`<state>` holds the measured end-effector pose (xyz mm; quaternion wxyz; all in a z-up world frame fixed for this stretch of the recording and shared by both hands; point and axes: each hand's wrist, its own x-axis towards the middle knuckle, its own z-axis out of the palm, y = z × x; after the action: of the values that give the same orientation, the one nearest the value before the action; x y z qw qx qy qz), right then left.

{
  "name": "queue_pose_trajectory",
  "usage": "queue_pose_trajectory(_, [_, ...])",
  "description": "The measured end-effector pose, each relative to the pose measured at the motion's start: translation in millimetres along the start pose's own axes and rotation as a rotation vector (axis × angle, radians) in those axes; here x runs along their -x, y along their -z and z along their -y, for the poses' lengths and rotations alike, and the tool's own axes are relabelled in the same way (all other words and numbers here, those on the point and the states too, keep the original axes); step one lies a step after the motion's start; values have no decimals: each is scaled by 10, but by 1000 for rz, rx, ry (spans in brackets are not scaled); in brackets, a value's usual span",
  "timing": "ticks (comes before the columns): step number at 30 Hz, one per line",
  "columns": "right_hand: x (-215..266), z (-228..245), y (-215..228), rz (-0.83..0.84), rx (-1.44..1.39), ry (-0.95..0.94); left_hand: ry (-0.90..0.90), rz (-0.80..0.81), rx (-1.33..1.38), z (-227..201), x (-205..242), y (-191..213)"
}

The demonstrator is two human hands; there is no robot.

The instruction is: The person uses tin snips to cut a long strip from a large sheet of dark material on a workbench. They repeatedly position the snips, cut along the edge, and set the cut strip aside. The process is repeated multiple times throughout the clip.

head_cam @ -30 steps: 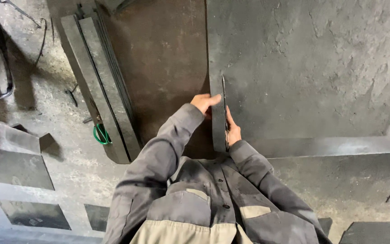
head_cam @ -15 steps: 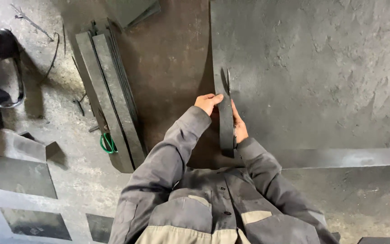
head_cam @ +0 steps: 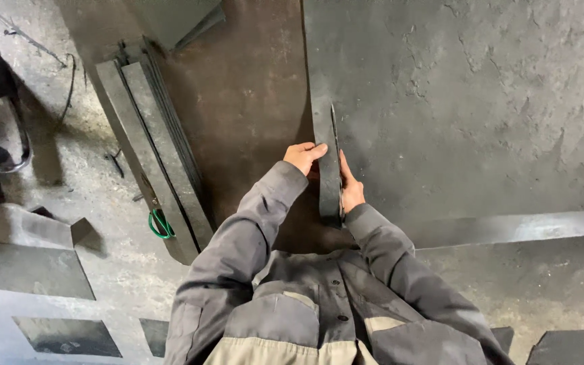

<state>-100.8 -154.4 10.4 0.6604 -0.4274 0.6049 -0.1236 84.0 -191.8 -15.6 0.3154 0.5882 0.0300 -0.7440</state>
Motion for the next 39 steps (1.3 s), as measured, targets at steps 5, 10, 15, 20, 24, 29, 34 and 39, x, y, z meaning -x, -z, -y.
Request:
queue_pose_trajectory(5, [78,-1,-17,-41,124,-33,57,-34,-333,-443,51,-142])
queue_pose_trajectory(10, [24,-69,-37,82,-309,207,-98,-49,136,-278,-680,12])
queue_pose_trajectory(15, [-399,155,91,185,-453,207,-236,-24,106,-147,-759,76])
queue_pose_trajectory(20, [-525,245,71,258,-674,228,-200,-55,-3,-389,-408,-103])
queue_pose_trajectory(24, [-517,232,13,170,-472,220,-148,-36,33,-432,-318,-104])
queue_pose_trajectory(29, [-528,234,-14,140,-485,234,-102,-18,11,-486,-298,-93])
queue_pose_trajectory(34, [-572,226,-21,30,-262,141,-21,-13,22,-543,-327,-84])
queue_pose_trajectory(39, [-539,285,-38,-51,-163,115,1,32,-63,-675,-368,-49])
